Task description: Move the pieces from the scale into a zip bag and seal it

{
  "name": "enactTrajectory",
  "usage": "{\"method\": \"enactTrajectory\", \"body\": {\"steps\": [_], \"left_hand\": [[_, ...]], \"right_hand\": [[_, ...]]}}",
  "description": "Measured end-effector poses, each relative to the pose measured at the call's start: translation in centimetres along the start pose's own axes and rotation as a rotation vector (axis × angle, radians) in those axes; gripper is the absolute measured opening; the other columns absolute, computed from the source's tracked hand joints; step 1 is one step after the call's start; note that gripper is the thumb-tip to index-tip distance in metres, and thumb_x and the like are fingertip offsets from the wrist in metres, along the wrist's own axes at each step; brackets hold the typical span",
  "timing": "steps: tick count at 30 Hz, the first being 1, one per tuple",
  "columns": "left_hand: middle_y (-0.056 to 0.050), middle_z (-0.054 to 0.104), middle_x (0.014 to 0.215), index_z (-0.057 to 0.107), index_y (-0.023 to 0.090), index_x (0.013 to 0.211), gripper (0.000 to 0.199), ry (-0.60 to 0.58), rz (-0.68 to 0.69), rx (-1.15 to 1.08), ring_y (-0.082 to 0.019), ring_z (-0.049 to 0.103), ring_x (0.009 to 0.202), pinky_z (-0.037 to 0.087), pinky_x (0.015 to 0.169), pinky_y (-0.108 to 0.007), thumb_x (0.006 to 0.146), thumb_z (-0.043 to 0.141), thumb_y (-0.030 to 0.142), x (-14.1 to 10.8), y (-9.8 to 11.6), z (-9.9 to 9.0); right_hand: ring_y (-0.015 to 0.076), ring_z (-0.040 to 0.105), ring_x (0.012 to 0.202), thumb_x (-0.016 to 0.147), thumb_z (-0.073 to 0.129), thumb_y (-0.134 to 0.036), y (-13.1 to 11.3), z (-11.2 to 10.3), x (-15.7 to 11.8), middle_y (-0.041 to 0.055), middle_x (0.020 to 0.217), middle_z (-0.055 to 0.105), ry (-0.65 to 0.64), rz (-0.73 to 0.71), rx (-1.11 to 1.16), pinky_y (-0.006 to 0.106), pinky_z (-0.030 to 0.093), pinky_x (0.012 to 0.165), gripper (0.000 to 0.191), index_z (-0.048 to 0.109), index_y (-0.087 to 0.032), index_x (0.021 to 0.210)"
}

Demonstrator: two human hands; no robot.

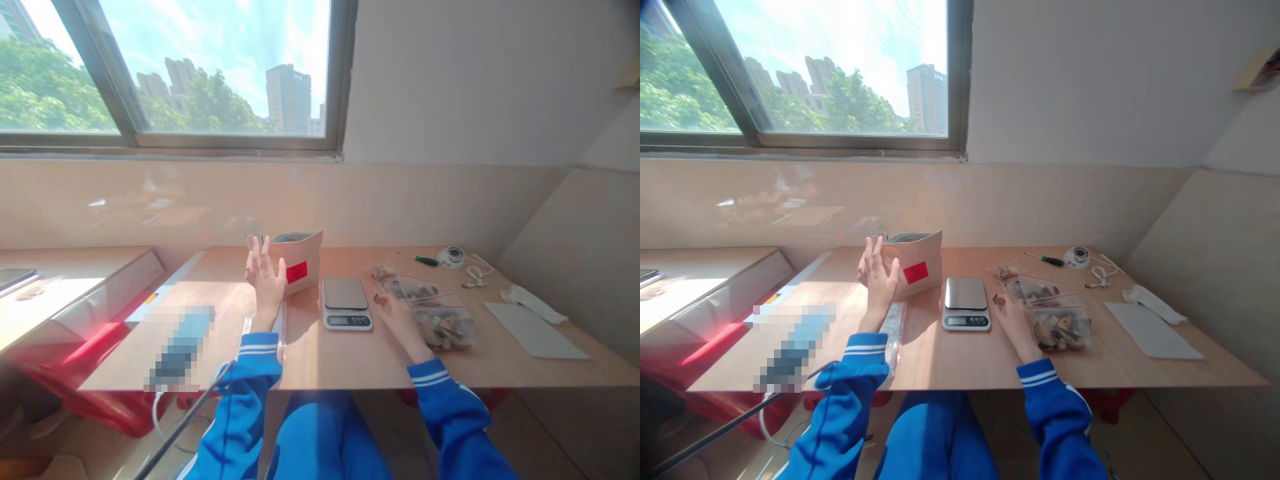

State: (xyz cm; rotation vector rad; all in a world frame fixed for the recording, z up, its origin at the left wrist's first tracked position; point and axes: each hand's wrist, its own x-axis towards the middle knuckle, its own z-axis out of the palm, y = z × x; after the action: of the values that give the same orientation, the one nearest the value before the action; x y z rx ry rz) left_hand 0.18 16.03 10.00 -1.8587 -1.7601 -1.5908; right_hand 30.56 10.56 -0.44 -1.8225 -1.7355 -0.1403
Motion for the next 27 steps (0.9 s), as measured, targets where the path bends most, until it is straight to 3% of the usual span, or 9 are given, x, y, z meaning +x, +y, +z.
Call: {"method": "enactTrajectory", "body": {"steps": [4, 7, 11, 14, 17, 20, 24, 27], "left_hand": [[-0.008, 0.025, 0.155, 0.039, 0.026, 0.142, 0.06, -0.062, -0.005, 0.061, -0.035, 0.028, 0.137, 0.027, 0.107, -0.052, 0.083, 0.052, 0.026, 0.3, -0.3, 0.4], [-0.01, 0.034, 0.151, 0.047, 0.025, 0.136, 0.054, -0.101, 0.04, 0.095, -0.034, 0.034, 0.132, 0.029, 0.105, -0.051, 0.082, 0.053, 0.024, 0.3, -0.1, 0.6], [-0.013, 0.056, 0.124, 0.063, 0.019, 0.105, 0.026, -0.009, 0.046, 0.041, -0.03, 0.049, 0.117, 0.034, 0.099, -0.045, 0.087, 0.05, 0.034, 0.6, 0.4, 0.0], [-0.01, 0.063, 0.103, 0.059, 0.018, 0.09, 0.019, -0.087, 0.056, -0.024, -0.025, 0.059, 0.098, 0.042, 0.088, -0.039, 0.088, 0.049, 0.034, 0.2, 1.2, -1.1], [-0.006, 0.064, 0.1, 0.056, 0.019, 0.096, 0.014, -0.21, 0.006, -0.074, -0.021, 0.063, 0.084, 0.045, 0.077, -0.033, 0.083, 0.054, 0.024, -0.7, 2.6, -2.8], [-0.007, 0.062, 0.114, 0.052, 0.02, 0.11, 0.031, -0.295, -0.094, -0.109, -0.018, 0.066, 0.085, 0.047, 0.07, -0.028, 0.079, 0.056, 0.019, -1.6, 3.6, -4.6], [-0.003, 0.071, 0.09, 0.062, 0.022, 0.095, 0.016, -0.446, -0.157, -0.066, -0.019, 0.068, 0.082, 0.048, 0.071, -0.027, 0.084, 0.054, 0.03, -2.2, 3.2, -6.3], [-0.002, 0.073, 0.081, 0.066, 0.023, 0.09, 0.017, -0.46, -0.117, -0.037, -0.019, 0.068, 0.075, 0.047, 0.067, -0.027, 0.086, 0.054, 0.033, -2.8, 2.3, -6.6]], "right_hand": [[0.0267, 0.062, 0.095, 0.082, 0.052, -0.025, -3.8, 0.4, 2.1, 0.0114, 0.096, 0.069, 0.022, -0.061, 0.087, 0.04, 0.047, 0.084, 0.024, 0.065, -0.017, 0.101], [0.028, 0.062, 0.1, 0.083, 0.052, -0.025, -5.9, 1.0, 1.9, 0.014, 0.106, 0.068, -0.002, -0.103, 0.209, 0.043, 0.048, 0.088, 0.029, 0.063, -0.015, 0.108], [0.0256, 0.061, 0.108, 0.088, 0.046, -0.023, -8.3, 0.1, -0.6, 0.0121, 0.114, 0.066, -0.023, -0.208, 0.417, 0.044, 0.048, 0.095, 0.026, 0.067, -0.018, 0.102], [0.0214, 0.058, 0.114, 0.091, 0.041, -0.019, -11.2, -2.0, -2.0, 0.0083, 0.119, 0.065, -0.003, -0.313, 0.536, 0.041, 0.046, 0.1, 0.03, 0.066, -0.022, 0.107], [0.0198, 0.051, 0.125, 0.093, 0.039, -0.017, -14.5, -3.5, -2.1, 0.008, 0.133, 0.056, 0.056, -0.403, 0.571, 0.04, 0.043, 0.106, 0.038, 0.056, -0.023, 0.126], [0.0203, 0.044, 0.131, 0.093, 0.037, -0.016, -16.9, -3.6, -1.7, 0.0093, 0.139, 0.05, 0.067, -0.49, 0.492, 0.042, 0.041, 0.108, 0.044, 0.048, -0.021, 0.135], [0.0222, 0.052, 0.121, 0.093, 0.037, -0.015, -18.1, -2.9, -2.3, 0.0094, 0.122, 0.063, 0.089, -0.489, 0.37, 0.042, 0.045, 0.104, 0.038, 0.056, -0.019, 0.126], [0.021, 0.063, 0.1, 0.093, 0.037, -0.014, -18.2, -2.5, -3.2, 0.0083, 0.104, 0.069, -0.022, -0.493, 0.334, 0.036, 0.052, 0.09, 0.033, 0.061, -0.019, 0.115]]}}
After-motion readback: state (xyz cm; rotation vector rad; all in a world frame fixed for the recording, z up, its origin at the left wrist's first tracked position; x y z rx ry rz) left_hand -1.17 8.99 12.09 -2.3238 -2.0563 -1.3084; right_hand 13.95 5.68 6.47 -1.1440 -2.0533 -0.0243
